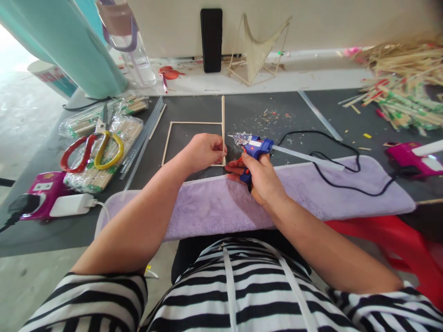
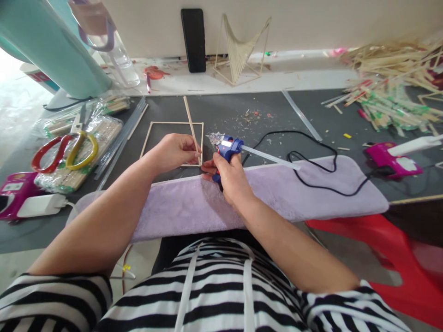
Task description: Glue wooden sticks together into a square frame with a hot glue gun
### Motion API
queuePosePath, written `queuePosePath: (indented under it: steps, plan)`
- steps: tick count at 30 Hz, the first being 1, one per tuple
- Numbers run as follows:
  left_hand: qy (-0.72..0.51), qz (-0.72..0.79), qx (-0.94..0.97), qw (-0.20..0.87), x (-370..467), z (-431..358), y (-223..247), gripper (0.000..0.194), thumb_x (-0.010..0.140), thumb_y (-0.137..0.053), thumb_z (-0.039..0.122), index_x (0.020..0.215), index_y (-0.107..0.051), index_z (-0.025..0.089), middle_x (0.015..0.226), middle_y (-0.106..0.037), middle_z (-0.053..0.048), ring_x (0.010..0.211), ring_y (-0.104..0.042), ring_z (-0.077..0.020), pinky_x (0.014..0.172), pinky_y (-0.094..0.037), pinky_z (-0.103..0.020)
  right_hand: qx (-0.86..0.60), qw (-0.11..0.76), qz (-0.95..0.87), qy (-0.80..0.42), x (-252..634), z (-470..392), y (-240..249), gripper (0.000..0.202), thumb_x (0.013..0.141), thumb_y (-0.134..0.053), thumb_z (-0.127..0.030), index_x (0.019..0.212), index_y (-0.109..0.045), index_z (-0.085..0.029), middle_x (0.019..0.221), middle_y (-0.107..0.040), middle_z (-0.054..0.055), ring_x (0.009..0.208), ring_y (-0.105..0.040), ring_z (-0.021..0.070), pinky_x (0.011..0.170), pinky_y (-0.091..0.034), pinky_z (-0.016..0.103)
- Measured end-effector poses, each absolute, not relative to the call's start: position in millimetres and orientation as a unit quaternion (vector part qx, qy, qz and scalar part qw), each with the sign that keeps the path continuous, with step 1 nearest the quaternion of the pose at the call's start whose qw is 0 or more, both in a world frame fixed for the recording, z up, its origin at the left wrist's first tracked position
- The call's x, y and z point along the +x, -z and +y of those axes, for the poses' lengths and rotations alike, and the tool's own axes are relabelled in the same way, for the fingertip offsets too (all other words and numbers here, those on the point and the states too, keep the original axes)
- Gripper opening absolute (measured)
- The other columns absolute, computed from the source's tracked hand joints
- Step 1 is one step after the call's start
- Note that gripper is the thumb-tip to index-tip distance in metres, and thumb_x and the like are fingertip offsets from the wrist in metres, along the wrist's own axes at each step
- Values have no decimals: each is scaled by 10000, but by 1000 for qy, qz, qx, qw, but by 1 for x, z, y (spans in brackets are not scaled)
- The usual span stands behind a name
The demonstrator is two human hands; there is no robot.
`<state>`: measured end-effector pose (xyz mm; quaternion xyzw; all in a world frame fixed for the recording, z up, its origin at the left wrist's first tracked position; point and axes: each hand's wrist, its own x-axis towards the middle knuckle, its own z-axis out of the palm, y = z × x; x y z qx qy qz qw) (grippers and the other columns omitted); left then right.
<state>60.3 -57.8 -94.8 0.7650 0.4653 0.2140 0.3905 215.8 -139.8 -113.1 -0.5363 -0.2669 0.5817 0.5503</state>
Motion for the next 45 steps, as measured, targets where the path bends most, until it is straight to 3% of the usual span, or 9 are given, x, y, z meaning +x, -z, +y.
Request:
queuePosePath:
  steps: [20,45]
  plan:
    - [-209,449,805,327,61,-62,90,78,728,-607,158,717,-683,173,636,-625,45,618,-537,-93,597,-399,-210,-524,561,-263,-584,215,-140,116,317,824,-682,-361,1040,-467,-276,696,-682,-62,696,-734,188,578,-597,295]
    - [-230,439,800,337,59,-62,89,96,715,-580,165,658,-649,200,601,-643,40,592,-579,-106,539,-406,-191,-526,564,-260,-581,214,-140,116,337,813,-706,-363,1026,-465,-263,718,-724,-35,715,-756,205,594,-612,304]
